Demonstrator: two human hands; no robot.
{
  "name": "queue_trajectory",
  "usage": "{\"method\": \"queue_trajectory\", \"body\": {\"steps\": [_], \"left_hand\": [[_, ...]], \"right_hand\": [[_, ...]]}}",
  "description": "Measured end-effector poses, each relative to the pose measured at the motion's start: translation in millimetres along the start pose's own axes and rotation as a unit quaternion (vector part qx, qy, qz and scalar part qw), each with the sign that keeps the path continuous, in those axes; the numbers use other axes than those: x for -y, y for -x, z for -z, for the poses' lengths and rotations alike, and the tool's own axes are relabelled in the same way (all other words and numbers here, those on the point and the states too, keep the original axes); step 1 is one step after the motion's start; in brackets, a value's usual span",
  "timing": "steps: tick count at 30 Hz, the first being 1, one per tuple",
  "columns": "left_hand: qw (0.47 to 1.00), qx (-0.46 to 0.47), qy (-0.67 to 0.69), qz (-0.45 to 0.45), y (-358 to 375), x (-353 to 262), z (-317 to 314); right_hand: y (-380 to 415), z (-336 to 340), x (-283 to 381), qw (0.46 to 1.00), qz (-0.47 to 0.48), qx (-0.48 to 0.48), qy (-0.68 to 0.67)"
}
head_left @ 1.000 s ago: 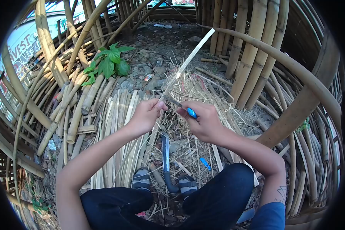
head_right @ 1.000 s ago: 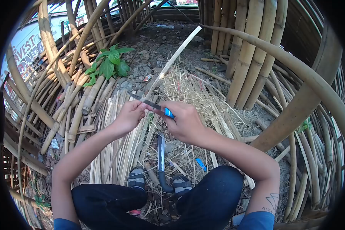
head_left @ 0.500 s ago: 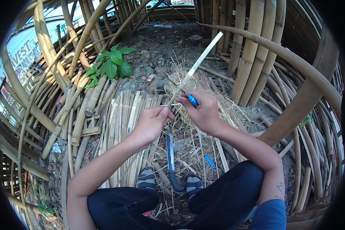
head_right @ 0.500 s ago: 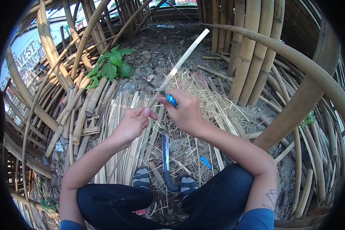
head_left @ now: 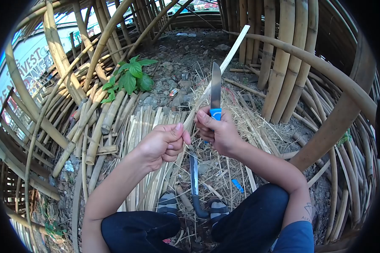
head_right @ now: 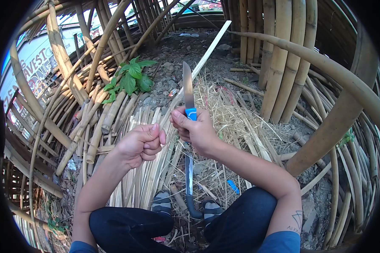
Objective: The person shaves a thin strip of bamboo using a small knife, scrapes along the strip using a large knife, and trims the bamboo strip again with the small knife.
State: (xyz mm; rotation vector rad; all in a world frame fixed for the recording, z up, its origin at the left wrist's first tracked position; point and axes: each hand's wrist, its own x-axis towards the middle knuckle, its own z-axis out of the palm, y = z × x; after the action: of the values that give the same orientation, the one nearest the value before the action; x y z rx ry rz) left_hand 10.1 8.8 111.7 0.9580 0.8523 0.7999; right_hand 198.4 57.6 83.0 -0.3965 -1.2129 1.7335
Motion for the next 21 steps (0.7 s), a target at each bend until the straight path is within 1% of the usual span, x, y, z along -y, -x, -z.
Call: {"method": "queue_trajectory", "body": {"steps": [1,2,3,4,5,6,7,8,9,11,13,15,16,18,19,20,21], "left_hand": [[1.000,-0.026,-0.010,0.004,2.8,-2.6,-0.2],[1.000,-0.027,-0.009,0.004,5.4,-4.0,1.5],[0.999,-0.042,-0.014,0.019,7.8,-5.4,4.0],[0.998,-0.056,-0.021,0.034,9.5,-6.7,5.5],[0.998,-0.057,-0.022,0.035,11.0,-7.0,5.8],[0.995,-0.074,-0.044,0.051,12.4,-5.3,5.6],[0.992,-0.089,-0.066,0.068,13.0,-2.9,5.3],[0.992,-0.088,-0.063,0.070,12.3,-0.3,7.8],[0.991,-0.081,-0.069,0.080,10.8,3.0,12.5],[0.990,-0.074,-0.073,0.092,10.7,6.9,14.8],[0.988,-0.079,-0.083,0.104,12.7,7.8,14.1],[0.987,-0.078,-0.092,0.109,13.3,11.0,16.7],[0.985,-0.076,-0.104,0.114,13.2,12.1,18.3],[0.986,-0.081,-0.091,0.115,11.7,13.4,20.4],[0.986,-0.084,-0.082,0.119,11.2,14.0,20.8],[0.986,-0.085,-0.082,0.119,11.3,13.6,20.0],[0.986,-0.087,-0.082,0.118,12.6,12.7,18.6]], "right_hand": [[-0.1,-2.8,0.9,0.992,0.045,-0.043,0.107],[-0.6,-2.4,0.8,0.992,0.043,-0.042,0.107],[-1.5,-0.9,1.5,0.925,0.183,-0.039,0.332],[-2.9,0.6,2.3,0.788,0.311,-0.034,0.530],[-4.3,3.9,2.1,0.789,0.311,-0.035,0.529],[-5.0,9.0,1.3,0.697,0.385,-0.007,0.605],[-4.4,10.1,2.5,0.591,0.450,0.022,0.669],[0.3,6.1,10.1,0.538,0.448,0.044,0.713],[0.6,8.1,8.1,0.538,0.445,0.046,0.714],[-0.7,13.9,0.5,0.476,0.470,0.056,0.741],[1.3,14.2,-2.2,0.472,0.466,0.064,0.746],[4.0,11.9,-4.0,0.539,0.411,0.071,0.732],[4.4,11.5,-4.9,0.540,0.411,0.072,0.731],[4.2,11.2,-6.4,0.642,0.344,0.069,0.682],[4.7,9.0,-7.4,0.644,0.343,0.069,0.680],[4.5,5.1,-6.1,0.732,0.236,0.034,0.638],[4.6,0.8,-4.0,0.805,0.123,-0.001,0.581]]}}
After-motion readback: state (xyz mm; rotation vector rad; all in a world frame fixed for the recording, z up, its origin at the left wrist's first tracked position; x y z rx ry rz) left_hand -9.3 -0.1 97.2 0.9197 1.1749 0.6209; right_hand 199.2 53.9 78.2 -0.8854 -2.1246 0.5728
